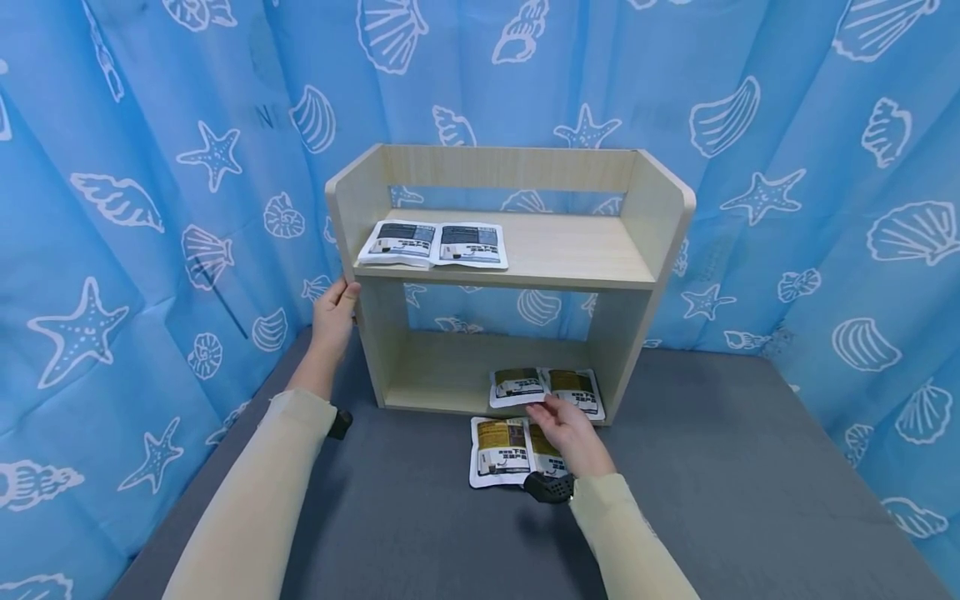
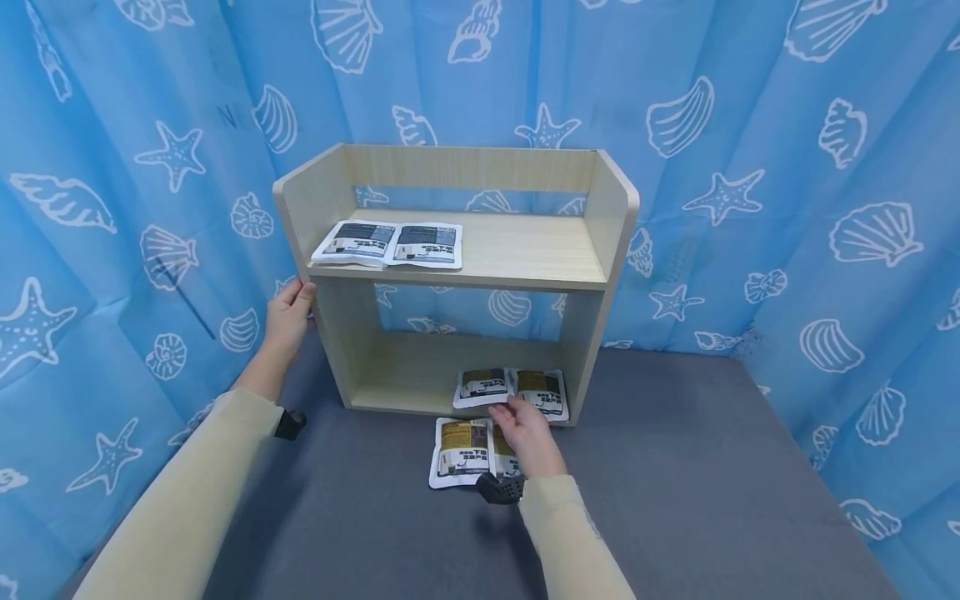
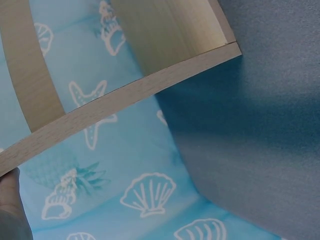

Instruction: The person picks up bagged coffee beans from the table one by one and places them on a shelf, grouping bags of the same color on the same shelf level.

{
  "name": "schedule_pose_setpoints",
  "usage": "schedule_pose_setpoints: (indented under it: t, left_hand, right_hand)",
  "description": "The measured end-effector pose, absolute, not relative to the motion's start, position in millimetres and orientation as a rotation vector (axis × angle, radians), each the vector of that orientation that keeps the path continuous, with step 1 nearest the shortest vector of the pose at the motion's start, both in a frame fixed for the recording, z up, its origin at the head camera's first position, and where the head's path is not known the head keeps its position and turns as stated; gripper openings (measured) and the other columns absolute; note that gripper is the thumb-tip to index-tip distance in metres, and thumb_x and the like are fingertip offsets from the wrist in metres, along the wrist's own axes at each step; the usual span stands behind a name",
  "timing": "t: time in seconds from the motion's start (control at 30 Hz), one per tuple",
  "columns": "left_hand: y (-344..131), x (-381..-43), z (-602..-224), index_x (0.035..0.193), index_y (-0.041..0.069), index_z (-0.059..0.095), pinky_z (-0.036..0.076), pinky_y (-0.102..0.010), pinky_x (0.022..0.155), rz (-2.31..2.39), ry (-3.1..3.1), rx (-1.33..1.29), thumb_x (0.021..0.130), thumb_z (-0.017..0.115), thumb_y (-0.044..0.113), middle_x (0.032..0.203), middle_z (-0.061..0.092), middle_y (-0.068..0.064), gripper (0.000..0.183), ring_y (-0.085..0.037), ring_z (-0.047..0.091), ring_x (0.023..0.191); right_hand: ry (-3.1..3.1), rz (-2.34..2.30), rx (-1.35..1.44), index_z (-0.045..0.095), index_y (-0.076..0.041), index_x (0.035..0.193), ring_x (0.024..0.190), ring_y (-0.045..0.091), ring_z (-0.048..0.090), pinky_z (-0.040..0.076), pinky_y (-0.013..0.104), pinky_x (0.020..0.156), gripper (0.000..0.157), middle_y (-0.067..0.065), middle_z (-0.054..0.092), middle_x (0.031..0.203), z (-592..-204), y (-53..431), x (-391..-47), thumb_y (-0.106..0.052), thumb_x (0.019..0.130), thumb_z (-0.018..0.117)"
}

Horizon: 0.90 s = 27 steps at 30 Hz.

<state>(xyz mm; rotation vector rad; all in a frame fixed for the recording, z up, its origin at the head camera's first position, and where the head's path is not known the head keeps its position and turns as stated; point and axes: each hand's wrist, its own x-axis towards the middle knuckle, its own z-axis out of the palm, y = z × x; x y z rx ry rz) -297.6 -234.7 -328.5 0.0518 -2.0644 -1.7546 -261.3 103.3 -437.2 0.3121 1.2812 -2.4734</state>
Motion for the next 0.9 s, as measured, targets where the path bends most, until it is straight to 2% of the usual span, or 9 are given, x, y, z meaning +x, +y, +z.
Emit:
schedule_pose_setpoints:
  t: [0.07, 0.1, 0.2, 0.33, 0.53, 0.67, 0.9]
  left_hand:
    - [-234.6, -297.5, -328.2, 0.148, 0.012, 0.041, 0.045, -0.042, 0.092, -1.759, -2.060, 0.049, 0.102, 0.044, 0.034, 0.145, 0.046, -0.016, 0.051, -0.031, 0.048, 0.124]
    - [-234.4, -297.1, -327.9, 0.149, 0.013, 0.040, 0.044, -0.043, 0.093, -1.764, -2.061, 0.048, 0.102, 0.044, 0.034, 0.145, 0.045, -0.016, 0.051, -0.031, 0.048, 0.125]
    - [-233.8, -296.6, -326.9, 0.149, 0.013, 0.040, 0.043, -0.044, 0.095, -1.769, -2.069, 0.051, 0.103, 0.043, 0.033, 0.146, 0.045, -0.016, 0.051, -0.031, 0.047, 0.126]
    - [-232.2, -296.7, -326.1, 0.148, 0.012, 0.041, 0.043, -0.043, 0.094, -1.772, -2.070, 0.065, 0.103, 0.044, 0.033, 0.145, 0.046, -0.016, 0.050, -0.031, 0.047, 0.125]
    - [-231.4, -297.5, -326.9, 0.149, 0.013, 0.040, 0.042, -0.048, 0.098, -1.784, -2.067, 0.067, 0.102, 0.043, 0.033, 0.146, 0.045, -0.015, 0.051, -0.031, 0.047, 0.127]
    - [-232.0, -298.1, -327.4, 0.149, 0.013, 0.039, 0.042, -0.049, 0.099, -1.784, -2.067, 0.064, 0.103, 0.043, 0.033, 0.147, 0.044, -0.015, 0.051, -0.031, 0.046, 0.127]
    - [-232.7, -297.3, -326.5, 0.149, 0.012, 0.040, 0.042, -0.049, 0.099, -1.779, -2.064, 0.069, 0.103, 0.043, 0.032, 0.146, 0.045, -0.016, 0.050, -0.031, 0.046, 0.128]
  right_hand:
    - [0.878, -2.635, 0.590, 0.001, -0.001, 0.154, 0.143, 0.029, 0.021, 0.030, 0.031, 0.108, 0.056, 0.022, 0.011, 0.157, -434.2, 97.3, -267.2, -0.009, 0.107, 0.030]
    - [0.861, -2.640, 0.643, 0.000, -0.002, 0.154, 0.143, 0.030, 0.021, 0.030, 0.033, 0.109, 0.056, 0.022, 0.011, 0.157, -434.1, 95.0, -269.9, -0.009, 0.107, 0.029]
    - [0.946, -2.611, 0.735, -0.001, -0.001, 0.154, 0.142, 0.033, 0.024, 0.029, 0.039, 0.110, 0.056, 0.024, 0.014, 0.156, -435.4, 89.4, -274.7, -0.009, 0.107, 0.027]
    - [1.023, -2.592, 0.778, -0.001, 0.001, 0.154, 0.141, 0.032, 0.026, 0.029, 0.039, 0.111, 0.055, 0.023, 0.015, 0.156, -435.9, 86.0, -275.1, -0.009, 0.107, 0.026]
    - [0.934, -2.626, 0.757, 0.001, 0.004, 0.152, 0.141, 0.029, 0.026, 0.030, 0.033, 0.110, 0.054, 0.022, 0.015, 0.155, -434.1, 85.9, -269.9, -0.007, 0.106, 0.027]
    - [0.978, -2.618, 0.706, 0.007, 0.005, 0.152, 0.138, 0.028, 0.033, 0.036, 0.030, 0.106, 0.052, 0.023, 0.023, 0.150, -434.2, 87.3, -264.9, -0.008, 0.107, 0.029]
    - [1.375, -2.449, 0.447, 0.019, 0.009, 0.149, 0.134, 0.027, 0.038, 0.037, 0.028, 0.105, 0.047, 0.024, 0.035, 0.144, -439.1, 90.1, -256.4, -0.006, 0.107, 0.033]
